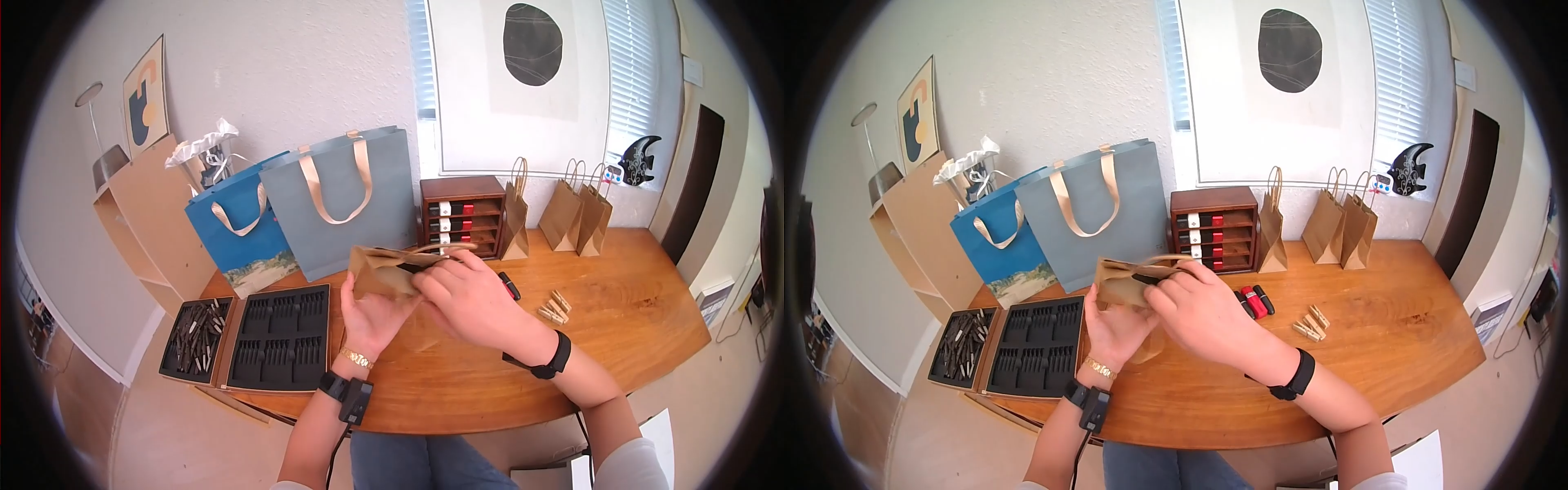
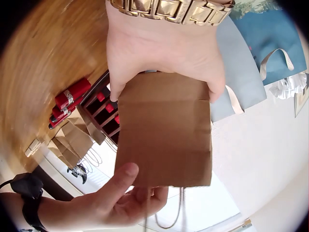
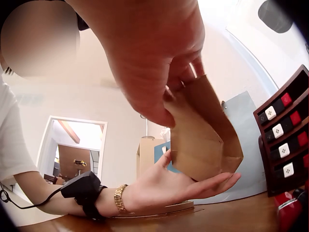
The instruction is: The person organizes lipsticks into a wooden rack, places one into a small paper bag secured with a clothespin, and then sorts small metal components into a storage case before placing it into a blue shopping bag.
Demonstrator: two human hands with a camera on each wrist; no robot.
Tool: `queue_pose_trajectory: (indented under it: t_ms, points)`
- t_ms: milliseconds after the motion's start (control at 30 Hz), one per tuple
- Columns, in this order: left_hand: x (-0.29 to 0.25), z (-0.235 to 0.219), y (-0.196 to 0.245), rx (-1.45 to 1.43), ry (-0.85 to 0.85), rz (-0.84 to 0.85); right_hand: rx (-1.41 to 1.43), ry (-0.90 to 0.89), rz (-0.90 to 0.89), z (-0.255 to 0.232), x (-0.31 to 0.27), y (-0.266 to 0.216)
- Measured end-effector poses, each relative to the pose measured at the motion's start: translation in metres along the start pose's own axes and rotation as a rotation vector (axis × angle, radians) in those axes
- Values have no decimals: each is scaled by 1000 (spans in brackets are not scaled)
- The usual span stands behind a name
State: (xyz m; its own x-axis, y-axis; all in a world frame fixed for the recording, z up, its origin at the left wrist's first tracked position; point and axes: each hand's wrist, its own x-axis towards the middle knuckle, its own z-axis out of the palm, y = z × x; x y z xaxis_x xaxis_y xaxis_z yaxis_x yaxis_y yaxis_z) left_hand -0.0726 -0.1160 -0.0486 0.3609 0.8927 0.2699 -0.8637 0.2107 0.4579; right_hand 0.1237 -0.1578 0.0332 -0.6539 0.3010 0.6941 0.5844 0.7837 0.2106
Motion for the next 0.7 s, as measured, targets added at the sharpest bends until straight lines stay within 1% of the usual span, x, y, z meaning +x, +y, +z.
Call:
queue_pose_trajectory:
  t_ms: [33,100,133,200,233,300,333,367,467,533,600,633,667,700]
  points:
    - [0,1,1,22,8,-4,1,-2,3,5,-2,3]
    - [-2,-1,2,44,17,-7,38,30,68,14,-5,9]
    - [-1,-4,2,19,51,-14,39,29,67,14,-6,9]
    - [0,-5,2,-8,85,-19,195,47,71,12,-5,9]
    - [1,-2,2,-5,64,-28,195,46,71,11,-5,6]
    - [0,1,1,-2,43,-39,193,-16,94,8,-4,0]
    - [-2,3,0,7,38,-88,192,-17,95,8,-3,-2]
    - [-3,4,0,16,33,-138,154,-40,70,7,-2,-4]
    - [-6,9,-1,41,67,-157,57,-61,3,12,-4,-8]
    - [-5,4,0,36,80,-154,46,-101,-47,13,-5,-10]
    - [-6,4,1,17,121,-61,68,-79,-49,17,-6,-11]
    - [-6,3,2,23,177,-19,91,-55,-58,18,-7,-10]
    - [-6,-3,5,19,177,-25,89,-60,-53,17,-7,-9]
    - [-4,-9,8,-81,75,-11,151,-13,-26,16,-6,-6]
